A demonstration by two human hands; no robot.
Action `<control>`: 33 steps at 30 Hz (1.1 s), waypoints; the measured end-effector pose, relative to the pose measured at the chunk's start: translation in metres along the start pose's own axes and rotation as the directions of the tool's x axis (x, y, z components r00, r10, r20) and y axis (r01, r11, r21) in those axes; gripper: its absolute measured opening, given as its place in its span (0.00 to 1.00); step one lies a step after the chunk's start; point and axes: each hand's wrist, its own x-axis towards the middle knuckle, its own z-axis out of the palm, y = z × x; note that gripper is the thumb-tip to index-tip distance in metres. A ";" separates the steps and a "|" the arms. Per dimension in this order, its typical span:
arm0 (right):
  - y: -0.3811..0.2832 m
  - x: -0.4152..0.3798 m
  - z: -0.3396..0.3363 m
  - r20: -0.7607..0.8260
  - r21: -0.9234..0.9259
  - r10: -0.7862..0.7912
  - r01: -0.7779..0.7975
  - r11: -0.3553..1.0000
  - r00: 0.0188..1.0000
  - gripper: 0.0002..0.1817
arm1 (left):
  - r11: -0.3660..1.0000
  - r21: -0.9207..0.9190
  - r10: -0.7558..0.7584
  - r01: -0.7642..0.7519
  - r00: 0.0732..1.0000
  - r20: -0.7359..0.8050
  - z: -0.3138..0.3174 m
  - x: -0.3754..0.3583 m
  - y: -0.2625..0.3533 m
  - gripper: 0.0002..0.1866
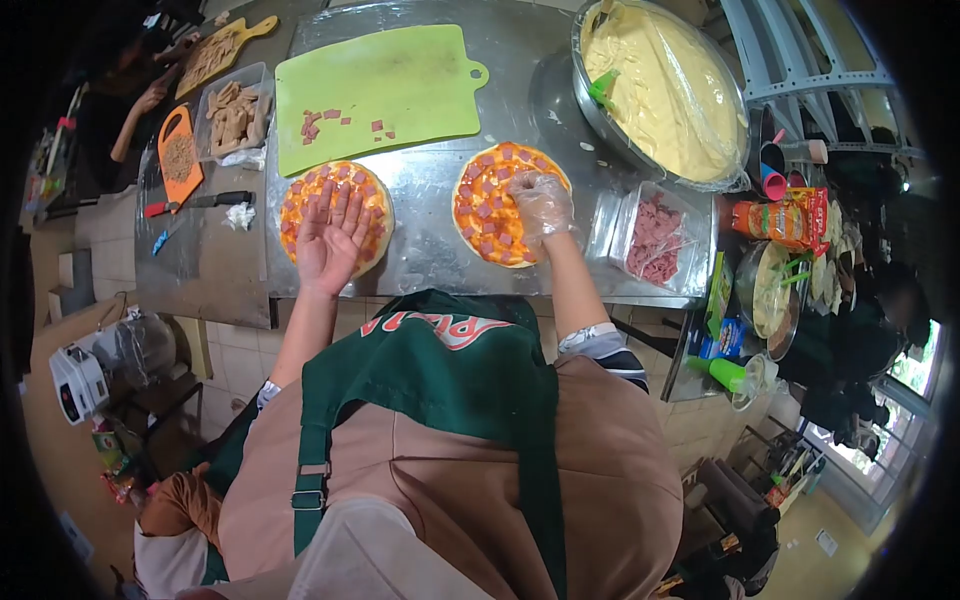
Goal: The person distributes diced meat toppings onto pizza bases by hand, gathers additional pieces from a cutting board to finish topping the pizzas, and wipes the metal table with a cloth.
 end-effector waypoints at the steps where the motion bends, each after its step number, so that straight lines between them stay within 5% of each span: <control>1: -0.006 -0.002 0.002 -0.002 -0.005 0.004 -0.004 1.000 1.000 0.07 | 1.000 0.001 -0.010 0.010 1.000 0.014 0.000 0.002 0.004 0.17; 4: -0.018 -0.004 0.009 -0.037 0.104 0.212 -0.208 0.973 0.977 0.07 | 0.999 -0.007 -0.036 0.036 0.999 0.020 0.000 0.008 0.014 0.18; 6: -0.011 0.002 0.012 -0.038 -0.196 0.202 -0.205 0.959 0.979 0.08 | 0.999 -0.005 -0.049 0.049 0.999 0.018 0.000 0.011 0.020 0.18; 10: -0.008 0.004 0.010 -0.034 -0.390 0.229 -0.224 0.893 0.973 0.08 | 0.997 0.008 -0.076 0.076 0.997 0.014 -0.002 0.013 0.031 0.18; 13: -0.010 -0.003 0.012 -0.108 -0.314 0.173 -0.199 0.928 0.979 0.09 | 0.997 0.007 -0.077 0.077 0.997 0.013 -0.007 0.014 0.041 0.17; 15: -0.018 -0.013 0.009 -0.073 -0.417 -0.075 0.038 0.908 0.994 0.06 | 0.998 -0.005 -0.060 0.060 0.998 -0.013 -0.007 0.016 0.049 0.17; 18: -0.015 -0.016 0.020 0.010 -0.585 -0.082 0.072 0.808 0.997 0.07 | 1.000 -0.021 -0.015 0.015 0.999 -0.029 -0.010 0.020 0.064 0.17; 20: -0.025 -0.013 0.019 0.052 -0.590 -0.078 0.094 0.802 0.996 0.09 | 0.999 -0.024 0.032 -0.033 0.999 -0.020 -0.014 0.024 0.079 0.17; 22: -0.048 -0.011 0.022 0.050 -0.434 0.077 -0.047 0.900 0.996 0.12 | 0.996 0.019 0.088 -0.087 0.995 -0.056 -0.015 0.025 0.094 0.17; 24: -0.065 0.007 0.037 0.048 -0.385 -0.006 0.024 0.923 0.999 0.14 | 0.988 0.046 0.151 -0.148 0.986 -0.071 -0.018 0.028 0.110 0.17; 27: -0.099 0.034 0.062 0.131 -0.390 -0.460 0.472 0.791 0.878 0.17 | 0.946 0.219 0.265 -0.238 0.958 -0.106 -0.024 0.037 0.129 0.17; 31: -0.124 0.073 0.116 0.120 -0.371 -0.504 0.509 0.776 0.855 0.20 | 0.869 0.469 0.265 -0.161 0.950 -0.167 -0.020 0.056 0.141 0.19; 33: -0.146 0.079 0.123 0.217 -0.508 -0.207 0.291 0.811 0.954 0.24 | 0.794 0.590 0.296 -0.146 0.941 -0.166 -0.022 0.068 0.144 0.18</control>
